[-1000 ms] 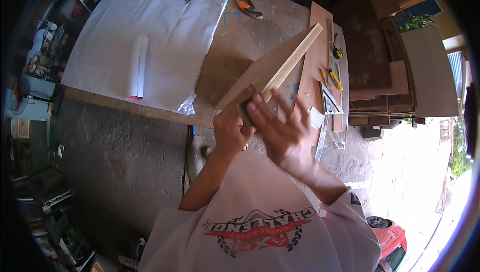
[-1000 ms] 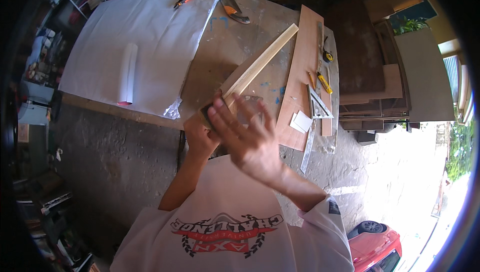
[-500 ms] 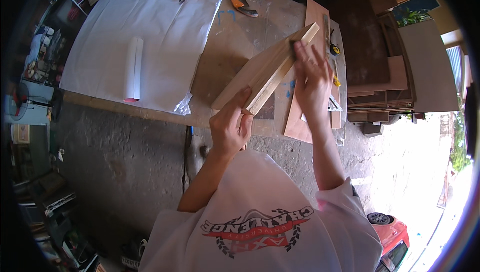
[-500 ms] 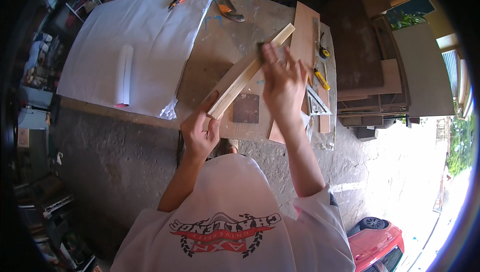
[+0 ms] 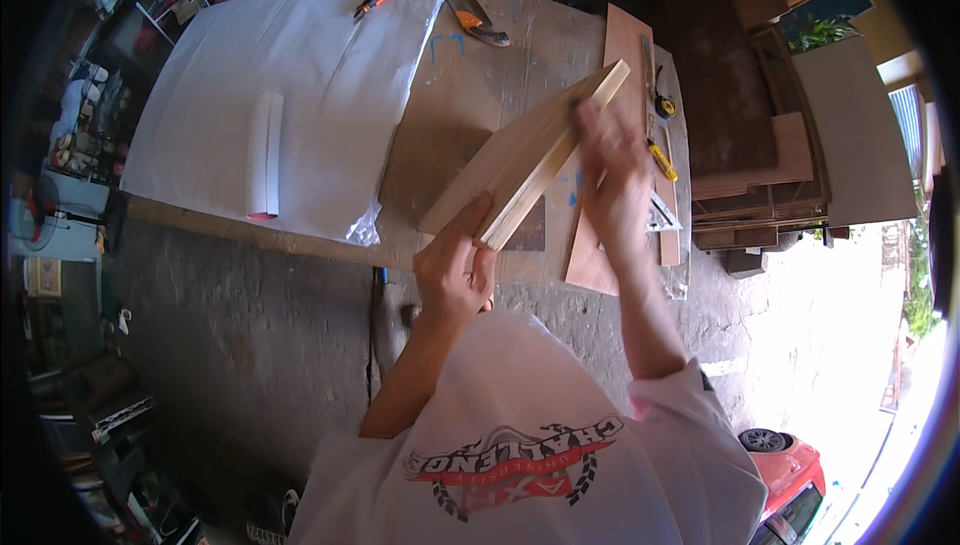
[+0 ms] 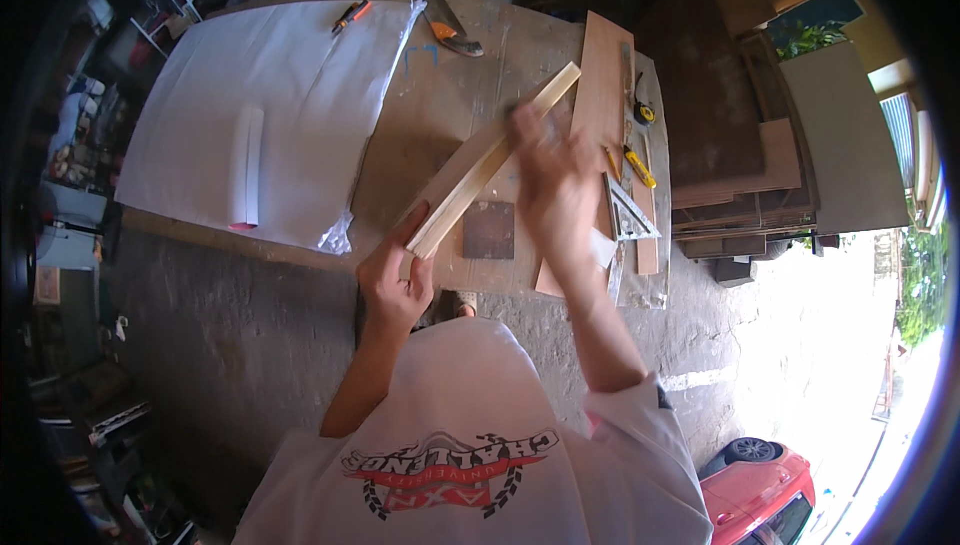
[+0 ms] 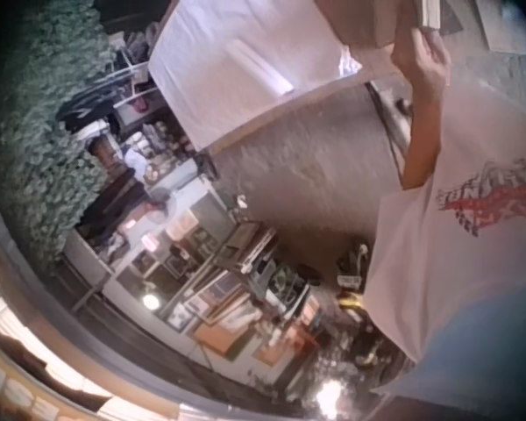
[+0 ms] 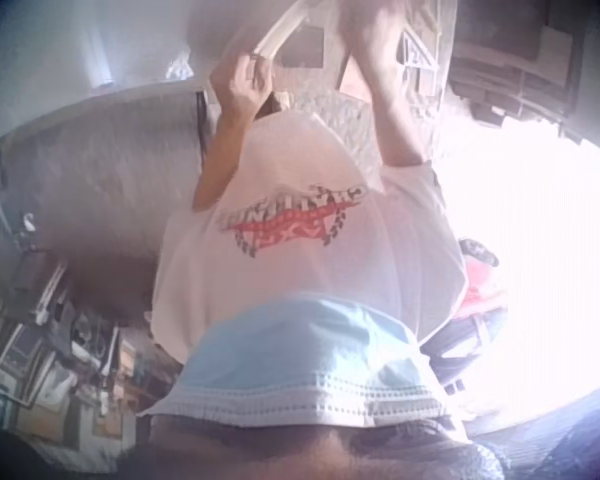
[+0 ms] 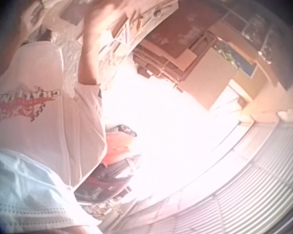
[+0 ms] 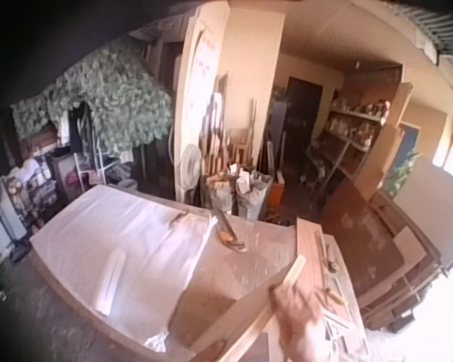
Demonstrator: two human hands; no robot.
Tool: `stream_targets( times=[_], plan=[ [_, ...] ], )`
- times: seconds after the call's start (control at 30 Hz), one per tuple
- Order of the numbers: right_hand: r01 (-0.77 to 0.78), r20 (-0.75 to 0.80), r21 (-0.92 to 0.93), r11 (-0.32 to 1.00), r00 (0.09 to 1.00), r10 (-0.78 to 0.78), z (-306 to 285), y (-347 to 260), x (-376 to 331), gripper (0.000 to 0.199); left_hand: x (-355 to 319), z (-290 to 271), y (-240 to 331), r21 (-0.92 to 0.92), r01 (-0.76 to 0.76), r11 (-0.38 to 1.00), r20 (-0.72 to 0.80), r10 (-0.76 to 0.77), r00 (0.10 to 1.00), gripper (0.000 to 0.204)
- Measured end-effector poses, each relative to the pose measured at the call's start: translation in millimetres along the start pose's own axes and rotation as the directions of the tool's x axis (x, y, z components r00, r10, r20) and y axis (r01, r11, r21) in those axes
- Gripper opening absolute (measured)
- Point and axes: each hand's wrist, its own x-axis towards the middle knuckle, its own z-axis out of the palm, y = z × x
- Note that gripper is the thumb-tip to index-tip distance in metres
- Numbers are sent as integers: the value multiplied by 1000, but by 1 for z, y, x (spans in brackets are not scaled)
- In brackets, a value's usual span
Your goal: The person assembles a wooden frame by hammering nails into the corners using a hammer and a small block as a guide. They then sand the edges of the frame with sandpaper to smooth the surface.
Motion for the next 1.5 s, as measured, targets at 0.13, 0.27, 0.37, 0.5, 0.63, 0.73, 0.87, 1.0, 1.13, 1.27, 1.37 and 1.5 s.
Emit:
stream_targets(
  times=[0.13, 0.27, 0.37, 0.5, 0.63, 0.73, 0.87, 1.0, 1.13, 1.27, 1.37, 1.5],
  plan=[
    [177, 196, 90, 980, 962, -192, -25, -47, -34, 51, -1, -2, -1, -29, 37, 999, -6, -37, 999, 46],
    [-129, -161, 5, 992, 979, 128, 22, 48, 11, 37, -3, 2, 0, 24, -15, 1000, -2, 15, 1000, 34],
    [-205, -199, 188, 961, 950, 241, 27, 62, 29, 37, -2, 3, 1, 9, 2, 1000, 12, -3, 1000, 37],
    [52, 81, 72, 996, 995, -58, 0, -4, -18, 45, 0, -1, -1, 15, 19, 1000, 20, -20, 1000, 45],
    [23, -65, -16, 1000, 998, -24, 13, 31, -1, 44, 0, 0, -2, 55, -10, 998, 6, 10, 1000, 35],
    [-159, -137, -19, 987, 978, 155, 27, 65, 27, 41, 0, 3, -1, 39, -13, 999, 15, 13, 1000, 35],
    [-28, 34, 96, 995, 999, 25, 6, 11, -3, 45, 2, 0, -2, 17, -8, 1000, 11, 7, 1000, 42],
    [-48, 65, -38, 998, 997, 50, -2, 6, 1, 43, 2, -2, -2, 59, -17, 998, 23, 16, 1000, 36],
    [-202, -152, -5, 979, 968, 199, 31, 75, 40, 40, 4, 0, -2, 39, -19, 999, 26, 18, 999, 34],
    [-32, 19, 105, 994, 999, 30, 2, 8, 5, 42, 6, -2, -4, 35, -21, 999, -12, 21, 1000, 30],
    [-22, 84, -20, 1000, 996, 24, -11, -13, -2, 40, 5, -3, -3, 51, -31, 998, -5, 31, 1000, 30],
    [-246, -150, 17, 969, 958, 245, 31, 64, 42, 36, 4, 0, -4, 52, -13, 999, 27, 12, 1000, 33]
  ],
)
